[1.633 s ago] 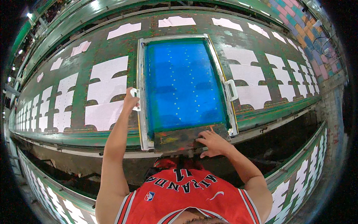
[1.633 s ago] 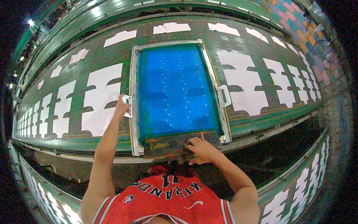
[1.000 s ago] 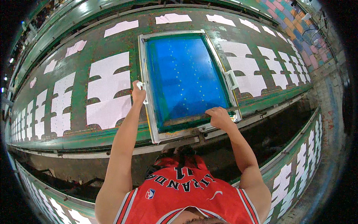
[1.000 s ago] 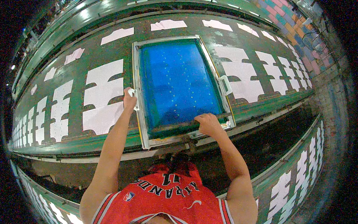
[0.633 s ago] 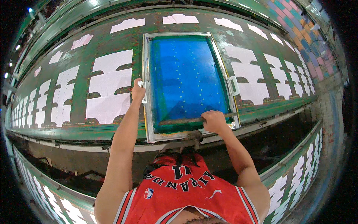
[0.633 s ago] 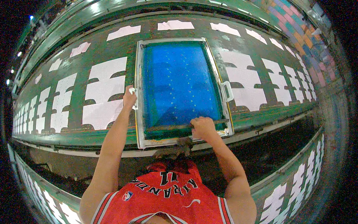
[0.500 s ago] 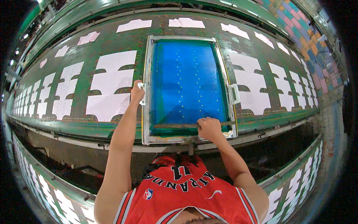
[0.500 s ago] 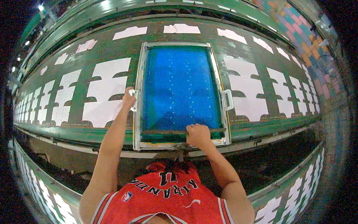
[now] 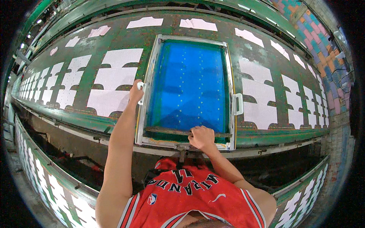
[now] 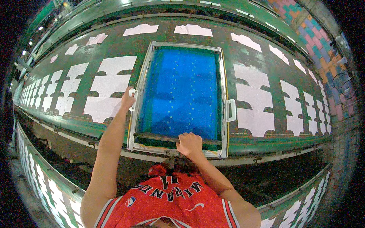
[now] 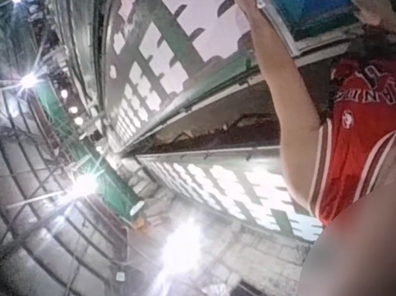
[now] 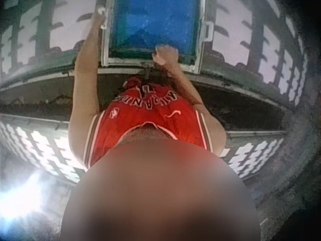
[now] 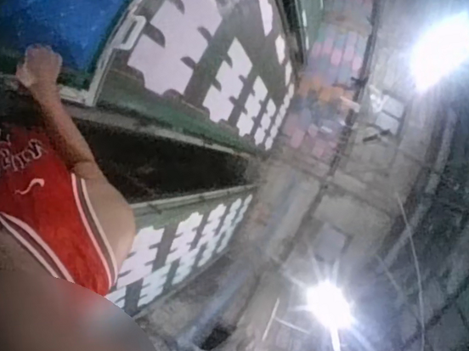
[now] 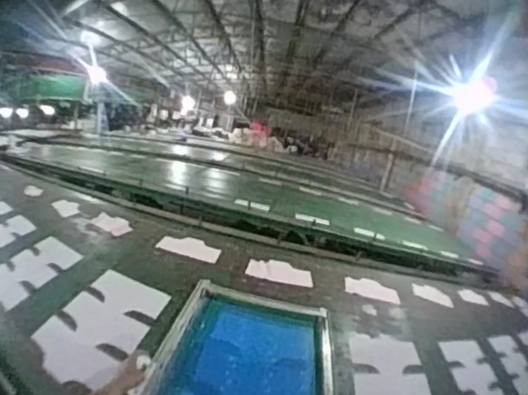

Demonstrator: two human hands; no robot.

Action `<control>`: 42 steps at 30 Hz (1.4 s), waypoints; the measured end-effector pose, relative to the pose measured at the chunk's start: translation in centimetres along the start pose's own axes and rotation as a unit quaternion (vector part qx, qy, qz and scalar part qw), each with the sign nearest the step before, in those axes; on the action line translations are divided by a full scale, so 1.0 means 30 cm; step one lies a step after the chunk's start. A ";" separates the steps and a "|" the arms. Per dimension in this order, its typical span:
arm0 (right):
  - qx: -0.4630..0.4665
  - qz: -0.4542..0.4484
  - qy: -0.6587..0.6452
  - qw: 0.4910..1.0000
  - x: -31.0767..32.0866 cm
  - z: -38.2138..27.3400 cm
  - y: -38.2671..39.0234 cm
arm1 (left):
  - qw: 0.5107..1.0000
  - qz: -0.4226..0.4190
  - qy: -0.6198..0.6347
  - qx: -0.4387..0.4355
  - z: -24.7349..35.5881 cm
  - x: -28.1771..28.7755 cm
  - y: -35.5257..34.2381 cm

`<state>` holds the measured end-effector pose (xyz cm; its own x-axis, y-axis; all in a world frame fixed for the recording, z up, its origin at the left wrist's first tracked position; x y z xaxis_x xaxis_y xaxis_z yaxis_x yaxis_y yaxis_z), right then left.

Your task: The person uses a squeegee to pull blue ink across a screen-printing frame repeatedly, applying ink to white t-shirts laid out on a green conveyor belt. The person repositions the frame between strokes and continues the process along the belt.

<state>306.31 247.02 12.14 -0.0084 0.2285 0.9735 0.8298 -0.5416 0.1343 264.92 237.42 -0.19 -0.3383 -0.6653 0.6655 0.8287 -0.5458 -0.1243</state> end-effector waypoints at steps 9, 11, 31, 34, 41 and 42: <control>-0.035 -0.033 0.042 0.998 -0.021 -0.004 -0.002 | 0.999 -0.032 -0.021 0.028 0.038 0.023 0.010; -0.045 -0.047 0.050 0.997 -0.024 -0.010 0.001 | 0.997 -0.051 -0.026 0.049 0.031 0.022 0.005; 0.011 0.053 0.021 0.998 -0.024 -0.025 0.114 | 0.999 -0.019 0.011 -0.031 -0.022 -0.010 -0.011; 0.008 0.052 0.022 0.998 -0.051 -0.024 0.157 | 0.999 -0.018 0.013 -0.030 -0.012 -0.002 -0.006; 0.055 0.178 0.034 0.982 -0.195 -0.026 0.165 | 0.999 -0.033 0.026 -0.018 -0.012 0.002 0.000; 0.056 0.189 0.043 0.979 -0.201 -0.016 0.143 | 0.999 -0.040 0.026 -0.017 -0.013 0.000 -0.002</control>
Point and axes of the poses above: each hand's wrist, its own y-axis away from the middle knuckle, its own x-axis out of the back of the hand, z = x × y, the point moved 1 cm from there along -y, towards the middle knuckle, and after that the axes turned 7 degrees about -x, right-handed, at the moved point
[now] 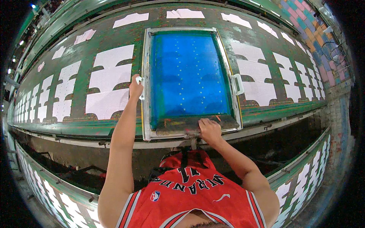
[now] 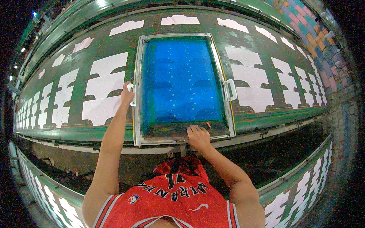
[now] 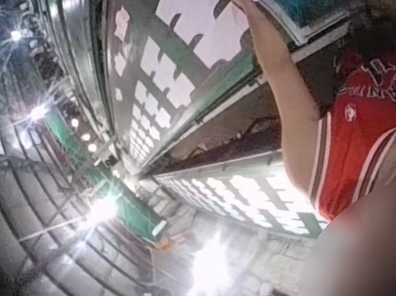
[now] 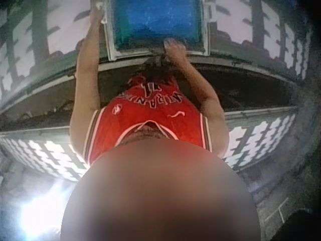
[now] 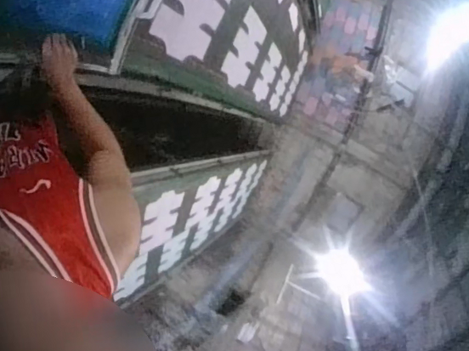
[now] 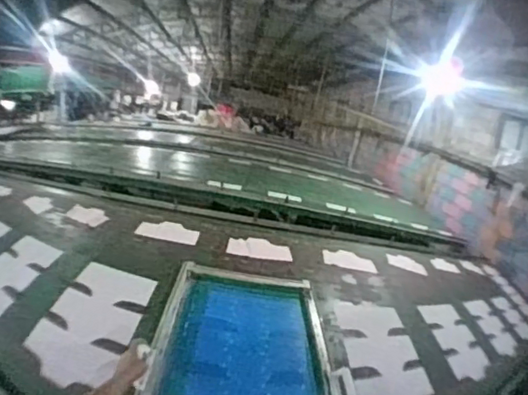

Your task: The person uses a squeegee to pull blue ink across a screen-printing frame repeatedly, applying ink to white t-shirts laid out on a green conveyor belt. The person repositions the frame between strokes and continues the process along the belt.

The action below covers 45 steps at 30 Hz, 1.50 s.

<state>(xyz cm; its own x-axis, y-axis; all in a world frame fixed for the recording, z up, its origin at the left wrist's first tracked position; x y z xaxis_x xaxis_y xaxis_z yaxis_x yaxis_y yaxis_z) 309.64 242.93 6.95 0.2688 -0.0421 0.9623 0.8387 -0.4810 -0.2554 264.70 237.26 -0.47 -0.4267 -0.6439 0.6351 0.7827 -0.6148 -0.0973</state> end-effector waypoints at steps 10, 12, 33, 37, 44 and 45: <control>-0.016 -0.003 0.007 1.000 -0.089 0.198 -0.492 | 1.000 0.016 0.020 -0.010 0.019 0.012 0.018; 0.000 0.004 0.020 1.000 -0.104 0.244 -0.610 | 1.000 0.012 0.021 0.000 0.023 0.011 0.019; -0.053 -0.012 0.084 0.995 -0.256 0.692 -1.685 | 0.999 0.007 -0.006 0.032 0.076 0.022 0.015; -0.043 0.003 0.070 0.997 -0.258 0.719 -1.756 | 0.999 0.002 -0.029 0.041 0.100 0.031 0.014; -0.046 -0.010 0.068 0.997 -0.252 0.677 -1.619 | 0.997 -0.010 -0.040 0.065 0.129 0.043 0.019; -0.040 -0.004 0.064 0.997 -0.250 0.666 -1.579 | 0.996 -0.013 -0.037 0.077 0.128 0.042 0.017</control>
Point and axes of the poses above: each hand's wrist, its own y-axis away from the middle knuckle, its own x-axis out of the back of the hand, z = x × y, the point moved 1 cm from there along -y, towards the middle knuckle, and after that the axes turned 7 degrees about -x, right-handed, at the moved point
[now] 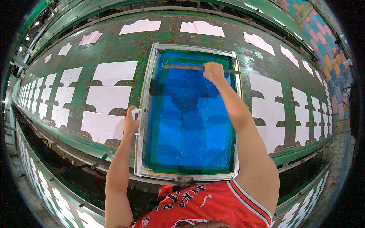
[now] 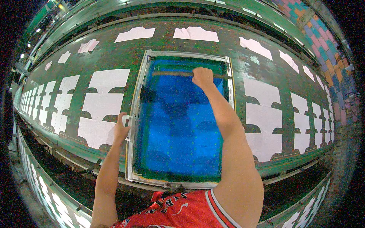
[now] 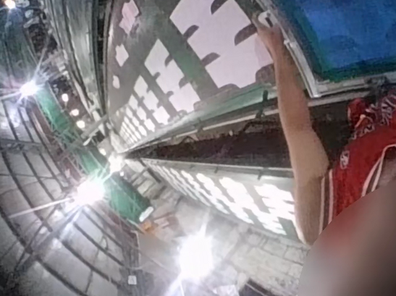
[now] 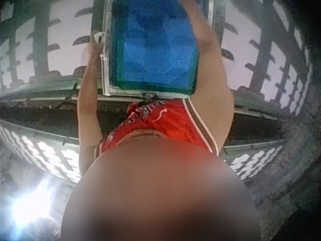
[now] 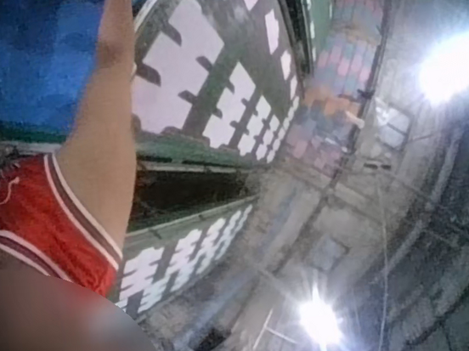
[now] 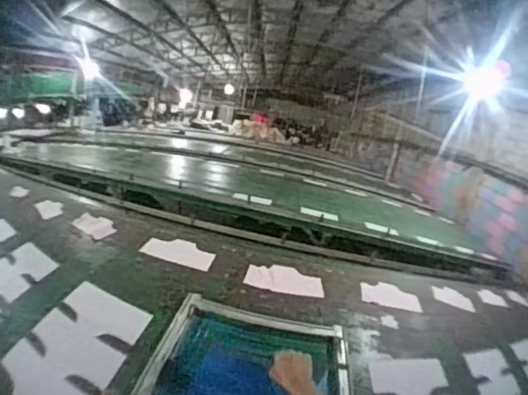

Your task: The person uses a squeegee to pull blue ink across a screen-printing frame repeatedly, applying ink to white t-shirts laid out on a green conveyor belt. The person repositions the frame between strokes and continues the process along the belt.

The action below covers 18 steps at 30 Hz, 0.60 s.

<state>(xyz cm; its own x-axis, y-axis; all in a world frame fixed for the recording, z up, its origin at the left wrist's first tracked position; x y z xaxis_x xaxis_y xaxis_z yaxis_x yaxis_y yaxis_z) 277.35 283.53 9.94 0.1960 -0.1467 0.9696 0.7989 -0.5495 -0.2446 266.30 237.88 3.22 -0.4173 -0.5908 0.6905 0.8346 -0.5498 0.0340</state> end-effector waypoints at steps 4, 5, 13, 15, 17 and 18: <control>0.025 -0.033 -0.005 0.999 0.037 0.001 0.073 | 1.000 0.001 -0.011 -0.006 -0.003 -0.004 -0.003; 0.020 -0.025 -0.006 0.999 0.051 0.006 0.061 | 1.000 0.005 -0.008 -0.012 -0.004 -0.003 -0.003; 0.008 0.035 -0.018 0.999 0.060 0.011 -0.192 | 1.000 0.012 0.004 -0.026 -0.015 -0.009 -0.005; 0.016 0.019 -0.002 1.000 0.035 0.002 -0.259 | 0.999 0.016 0.018 -0.023 -0.013 -0.010 -0.005; 0.017 -0.005 0.020 1.000 0.003 -0.020 -0.312 | 0.998 0.026 0.022 -0.049 -0.005 -0.009 -0.004; 0.027 0.009 0.009 1.000 -0.008 -0.028 -0.328 | 0.999 0.023 0.021 -0.043 -0.002 -0.007 -0.002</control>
Point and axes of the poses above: each hand's wrist, its own y-axis away from the middle knuckle, its own x-axis out of the back of the hand, z = x × y, the point moved 1 cm from there along -y, towards the middle knuckle, and after that the axes turned 7 degrees about -x, right-handed, at the moved point
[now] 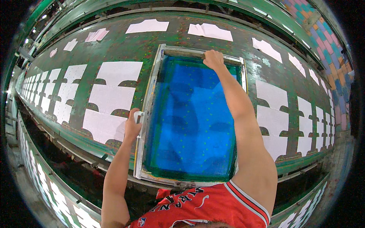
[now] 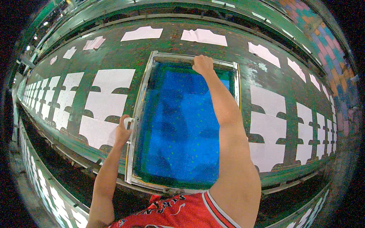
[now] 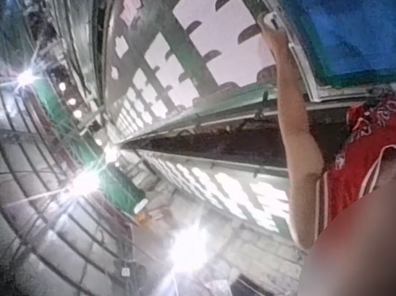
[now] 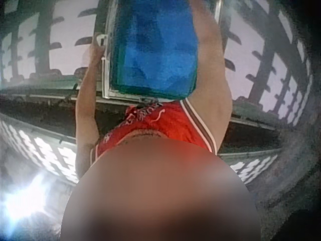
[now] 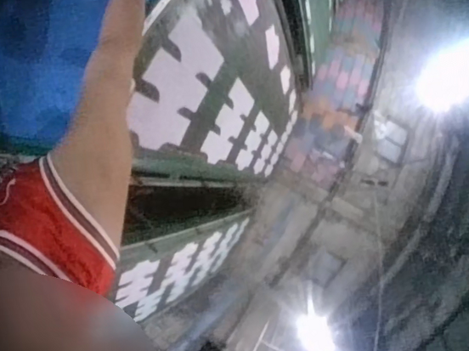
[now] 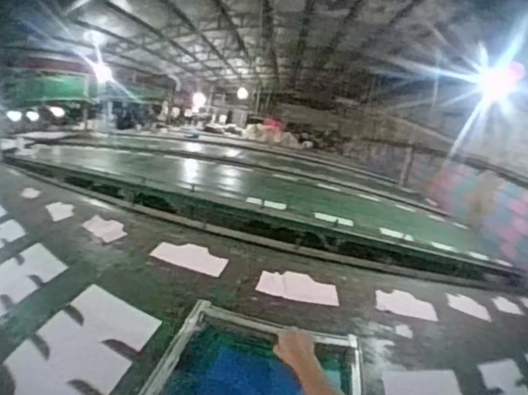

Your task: The person uses a squeegee to pull blue ink across a screen-printing frame repeatedly, applying ink to white t-shirts laid out on a green conveyor belt. The person repositions the frame between strokes and continues the process along the belt.

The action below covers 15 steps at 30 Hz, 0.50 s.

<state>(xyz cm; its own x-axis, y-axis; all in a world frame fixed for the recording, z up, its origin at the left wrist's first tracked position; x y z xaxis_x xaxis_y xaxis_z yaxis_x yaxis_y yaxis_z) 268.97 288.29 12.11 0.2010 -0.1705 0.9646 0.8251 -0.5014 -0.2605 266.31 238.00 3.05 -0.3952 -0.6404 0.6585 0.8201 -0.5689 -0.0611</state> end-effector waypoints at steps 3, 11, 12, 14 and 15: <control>0.024 -0.010 -0.022 0.999 -0.018 -0.040 -0.002 | 1.000 -0.007 -0.013 0.017 0.010 0.009 0.003; 0.147 -0.141 0.017 0.979 0.114 -0.182 0.288 | 1.000 0.008 -0.006 0.003 -0.013 0.003 0.005; 0.168 -0.136 0.009 0.976 0.132 -0.212 0.358 | 1.000 0.011 -0.008 -0.017 -0.016 0.004 0.005; 0.209 -0.148 0.003 0.967 0.156 -0.274 0.521 | 1.000 -0.004 -0.020 -0.015 -0.026 0.001 0.009; 0.232 -0.156 0.003 0.960 0.169 -0.306 0.601 | 1.000 0.001 -0.012 -0.028 -0.030 0.001 0.005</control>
<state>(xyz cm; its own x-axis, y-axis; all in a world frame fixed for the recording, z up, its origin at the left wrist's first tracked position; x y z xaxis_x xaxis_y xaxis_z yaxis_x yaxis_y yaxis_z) 280.02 270.61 11.95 -0.0954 -0.0783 0.9924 0.9914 -0.0975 0.0876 266.04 237.44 2.38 -0.3826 -0.6304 0.6754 0.7971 -0.5949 -0.1038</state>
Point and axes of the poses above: each hand's wrist, its own y-axis away from the middle knuckle, its own x-axis out of the back of the hand, z = x × y, the point moved 1 cm from there along -y, towards the middle knuckle, and after that the axes turned 7 degrees about -x, right-handed, at the moved point
